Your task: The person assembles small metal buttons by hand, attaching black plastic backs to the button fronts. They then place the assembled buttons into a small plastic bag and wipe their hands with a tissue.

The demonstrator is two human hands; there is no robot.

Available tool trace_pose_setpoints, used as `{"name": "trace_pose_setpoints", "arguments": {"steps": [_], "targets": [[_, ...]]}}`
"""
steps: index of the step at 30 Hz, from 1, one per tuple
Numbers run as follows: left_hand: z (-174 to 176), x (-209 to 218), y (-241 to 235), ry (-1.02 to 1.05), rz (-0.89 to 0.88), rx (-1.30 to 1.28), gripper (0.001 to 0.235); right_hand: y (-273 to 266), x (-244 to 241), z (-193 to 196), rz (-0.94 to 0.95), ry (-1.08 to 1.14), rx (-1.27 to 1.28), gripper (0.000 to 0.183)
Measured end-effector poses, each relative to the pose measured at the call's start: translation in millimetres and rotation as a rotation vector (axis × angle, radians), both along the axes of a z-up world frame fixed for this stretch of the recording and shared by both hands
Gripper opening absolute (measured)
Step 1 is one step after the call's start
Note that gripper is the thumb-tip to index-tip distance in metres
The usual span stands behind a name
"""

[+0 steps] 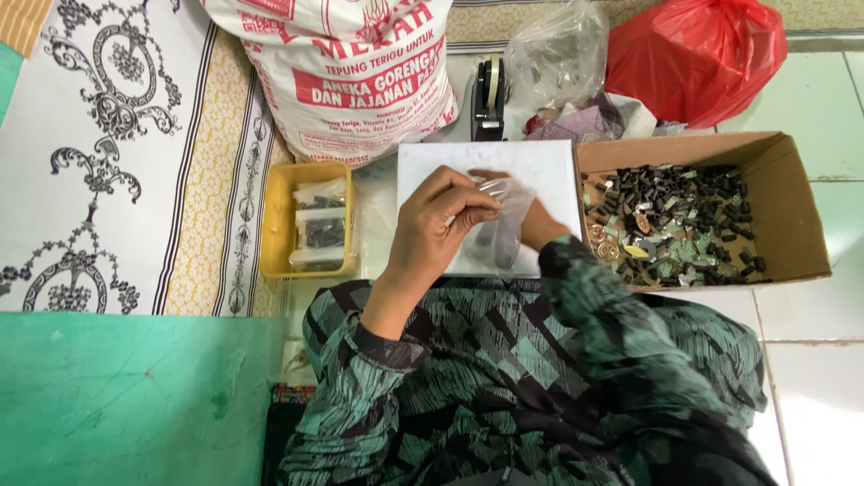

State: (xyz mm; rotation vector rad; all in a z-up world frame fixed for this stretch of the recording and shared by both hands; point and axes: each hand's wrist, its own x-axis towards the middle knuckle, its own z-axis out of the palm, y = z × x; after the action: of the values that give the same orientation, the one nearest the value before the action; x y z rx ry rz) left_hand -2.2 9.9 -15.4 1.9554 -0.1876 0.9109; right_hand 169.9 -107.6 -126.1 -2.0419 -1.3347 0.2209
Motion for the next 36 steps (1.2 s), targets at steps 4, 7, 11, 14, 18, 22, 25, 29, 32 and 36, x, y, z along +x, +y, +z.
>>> {"name": "trace_pose_setpoints", "arguments": {"steps": [4, 7, 11, 14, 18, 22, 25, 29, 32, 36], "targets": [[-1, 3, 3, 0.010, -0.024, -0.013, 0.006, 4, -11, -6, 0.004, -0.013, -0.041, 0.037], [2, 2, 5, 0.011, -0.047, -0.055, 0.006, -5, -6, -10, 0.014, -0.021, -0.087, 0.037], [-2, 5, 2, 0.011, -0.032, -0.040, 0.008, -18, 5, -12, 0.029, -0.029, -0.167, 0.038], [0, 7, -1, -0.009, -0.043, -0.040, 0.007, -20, 8, -10, 0.039, -0.043, -0.210, 0.038], [0, 1, -2, 0.014, -0.045, -0.044, 0.007, -18, -5, -12, 0.064, -0.048, -0.266, 0.039], [4, -6, 0, 0.034, -0.029, -0.015, 0.008, -20, -2, -14, 0.077, -0.047, -0.293, 0.040], [5, -7, 1, 0.037, -0.028, -0.004, 0.007, -23, -1, -12, 0.081, -0.057, -0.325, 0.041], [5, -6, -2, 0.043, -0.039, 0.000, 0.007, -25, -3, -10, 0.078, -0.072, -0.383, 0.042], [6, -5, -6, 0.044, -0.048, 0.005, 0.007, -24, -5, -9, 0.078, -0.082, -0.423, 0.043], [8, -5, -9, 0.038, -0.052, 0.011, 0.005, -27, -5, -12, 0.092, -0.088, -0.484, 0.044]]}}
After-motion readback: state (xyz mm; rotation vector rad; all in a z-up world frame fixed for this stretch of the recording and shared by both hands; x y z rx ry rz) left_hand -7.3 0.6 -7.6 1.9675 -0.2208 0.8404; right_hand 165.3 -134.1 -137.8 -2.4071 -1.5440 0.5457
